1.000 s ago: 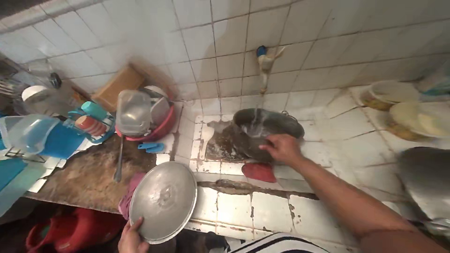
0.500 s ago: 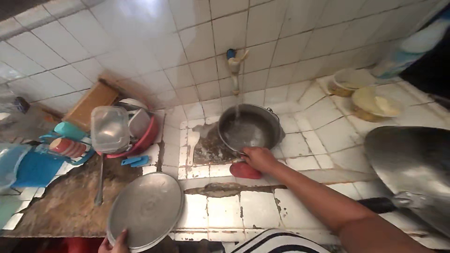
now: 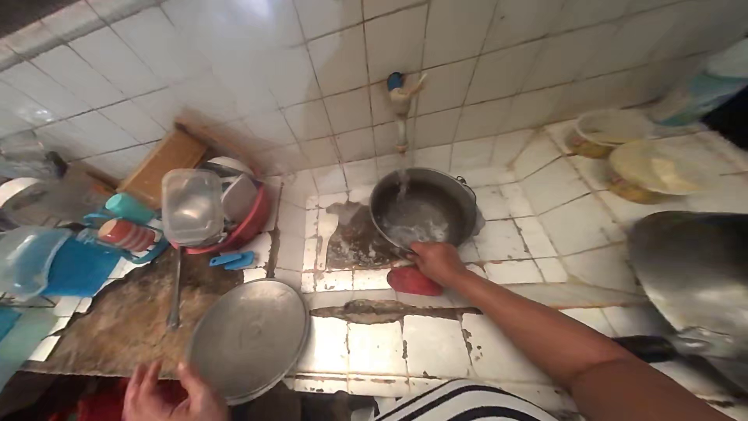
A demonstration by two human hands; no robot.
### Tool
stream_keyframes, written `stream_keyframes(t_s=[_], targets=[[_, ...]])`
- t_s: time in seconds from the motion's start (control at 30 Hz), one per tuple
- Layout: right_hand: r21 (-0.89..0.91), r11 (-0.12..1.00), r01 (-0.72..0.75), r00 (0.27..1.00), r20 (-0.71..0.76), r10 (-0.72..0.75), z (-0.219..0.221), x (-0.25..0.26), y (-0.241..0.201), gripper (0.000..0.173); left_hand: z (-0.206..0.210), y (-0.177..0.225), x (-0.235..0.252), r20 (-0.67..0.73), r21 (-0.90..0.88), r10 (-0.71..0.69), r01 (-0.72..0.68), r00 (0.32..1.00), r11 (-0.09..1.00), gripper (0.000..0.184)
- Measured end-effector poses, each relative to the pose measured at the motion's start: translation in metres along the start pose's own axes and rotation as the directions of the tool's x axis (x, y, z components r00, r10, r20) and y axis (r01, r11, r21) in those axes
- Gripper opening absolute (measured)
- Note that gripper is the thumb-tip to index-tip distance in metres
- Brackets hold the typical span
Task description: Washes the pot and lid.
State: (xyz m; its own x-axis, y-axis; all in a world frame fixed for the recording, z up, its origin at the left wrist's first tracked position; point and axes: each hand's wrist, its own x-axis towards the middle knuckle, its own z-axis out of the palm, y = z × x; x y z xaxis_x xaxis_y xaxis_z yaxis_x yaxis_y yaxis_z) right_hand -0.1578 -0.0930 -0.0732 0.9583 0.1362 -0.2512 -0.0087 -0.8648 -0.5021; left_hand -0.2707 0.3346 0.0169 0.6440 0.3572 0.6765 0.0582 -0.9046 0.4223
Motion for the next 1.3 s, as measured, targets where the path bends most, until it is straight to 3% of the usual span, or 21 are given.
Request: stream_keyframes(t_s=[0.07, 0.13, 0.2, 0.23, 0.27, 0.3, 0.37, 0.43, 0.47, 0.53, 0.63, 0.7, 0.8, 0.87, 0.93, 0.97, 1.03, 1.07, 1.13, 1.2, 1.3], targets=[[0.101, 0.994, -0.032, 0.991, -0.126, 0.045, 0.004, 0.003, -0.013, 0.035, 0.027, 0.054, 0.011, 0.097, -0.295, 0.178, -0.143, 0.979, 0.945, 0.042], [0.241, 0.969, -0.056, 0.971, -0.212, 0.109, 0.006, 0.010, -0.033, 0.038, 0.070, 0.119, 0.014, 0.391, -0.560, 0.181, 0.077, 0.903, 0.825, 0.052], [0.403, 0.913, -0.057, 0.965, -0.211, 0.154, 0.006, 0.013, -0.054, 0.041, 0.123, 0.172, 0.010, 0.724, -0.527, 0.139, 0.413, 0.675, 0.742, 0.071], [0.473, 0.881, -0.017, 0.965, -0.221, 0.137, 0.010, 0.013, -0.061, 0.040, 0.152, 0.191, 0.007, 0.824, -0.450, 0.109, 0.526, 0.555, 0.722, 0.081], [0.538, 0.842, 0.044, 0.971, -0.220, 0.090, 0.015, 0.013, -0.065, 0.039, 0.182, 0.204, 0.003, 0.868, -0.396, 0.084, 0.579, 0.490, 0.713, 0.086], [0.593, 0.797, 0.113, 0.979, -0.203, 0.013, 0.020, 0.013, -0.064, 0.037, 0.208, 0.214, -0.003, 0.867, -0.380, 0.060, 0.579, 0.494, 0.721, 0.087], [0.677, 0.716, 0.169, 0.981, -0.042, -0.192, 0.023, 0.015, -0.053, 0.039, 0.236, 0.224, -0.012, 0.786, -0.366, -0.010, 0.479, 0.618, 0.798, 0.073], [0.649, 0.758, 0.065, 0.932, 0.232, -0.278, 0.015, 0.020, -0.028, 0.056, 0.243, 0.229, -0.009, 0.748, -0.332, -0.013, 0.391, 0.664, 0.858, 0.064], [0.532, 0.846, 0.044, 0.897, 0.351, -0.268, 0.017, 0.027, -0.011, 0.065, 0.243, 0.229, -0.007, 0.743, -0.346, 0.031, 0.345, 0.668, 0.873, 0.061], [0.199, 0.967, 0.158, 0.868, 0.439, -0.232, 0.029, 0.052, 0.036, 0.064, 0.246, 0.226, -0.004, 0.718, -0.443, 0.190, 0.228, 0.669, 0.867, 0.061], [-0.145, 0.973, 0.177, 0.938, 0.326, -0.122, -0.001, 0.093, 0.082, 0.063, 0.249, 0.235, 0.004, 0.719, -0.512, 0.373, 0.085, 0.586, 0.855, 0.062], [-0.194, 0.965, 0.178, 0.980, 0.127, -0.156, -0.019, 0.118, 0.092, 0.056, 0.250, 0.242, 0.008, 0.740, -0.493, 0.374, 0.071, 0.559, 0.867, 0.062], [-0.231, 0.957, 0.175, 0.980, -0.049, -0.191, -0.013, 0.134, 0.094, 0.050, 0.254, 0.249, 0.011, 0.754, -0.450, 0.286, 0.149, 0.591, 0.881, 0.060], [-0.099, 0.995, 0.004, 0.999, -0.045, -0.008, 0.014, 0.127, 0.075, 0.047, 0.260, 0.250, 0.009, 0.741, -0.501, 0.257, 0.255, 0.620, 0.827, 0.054], [0.168, 0.964, -0.206, 0.978, 0.072, 0.196, 0.043, 0.114, 0.035, 0.052, 0.271, 0.254, 0.009, 0.727, -0.581, 0.243, 0.387, 0.643, 0.716, 0.048], [0.267, 0.936, -0.231, 0.969, 0.146, 0.197, 0.054, 0.111, 0.011, 0.053, 0.275, 0.256, 0.011, 0.726, -0.597, 0.228, 0.431, 0.648, 0.676, 0.048], [0.447, 0.887, -0.114, 0.982, 0.186, 0.033, 0.046, 0.116, -0.031, 0.048, 0.282, 0.254, 0.017, 0.724, -0.602, 0.218, 0.446, 0.654, 0.662, 0.048], [0.541, 0.840, -0.028, 0.989, 0.139, -0.056, 0.021, 0.117, -0.048, 0.045, 0.283, 0.251, 0.020, 0.728, -0.589, 0.210, 0.439, 0.652, 0.678, 0.047], [0.603, 0.795, 0.061, 0.998, -0.013, -0.067, -0.051, 0.125, -0.065, 0.040, 0.282, 0.246, 0.025, 0.745, -0.550, 0.176, 0.443, 0.644, 0.708, 0.046], [0.535, 0.844, 0.022, 0.989, -0.133, 0.058, -0.084, 0.148, -0.039, 0.037, 0.280, 0.243, 0.023, 0.753, -0.534, 0.147, 0.467, 0.641, 0.705, 0.045], [0.423, 0.902, -0.089, 0.960, -0.206, 0.191, -0.051, 0.170, 0.036, 0.037, 0.278, 0.239, 0.018, 0.729, -0.565, 0.158, 0.455, 0.666, 0.688, 0.045]])
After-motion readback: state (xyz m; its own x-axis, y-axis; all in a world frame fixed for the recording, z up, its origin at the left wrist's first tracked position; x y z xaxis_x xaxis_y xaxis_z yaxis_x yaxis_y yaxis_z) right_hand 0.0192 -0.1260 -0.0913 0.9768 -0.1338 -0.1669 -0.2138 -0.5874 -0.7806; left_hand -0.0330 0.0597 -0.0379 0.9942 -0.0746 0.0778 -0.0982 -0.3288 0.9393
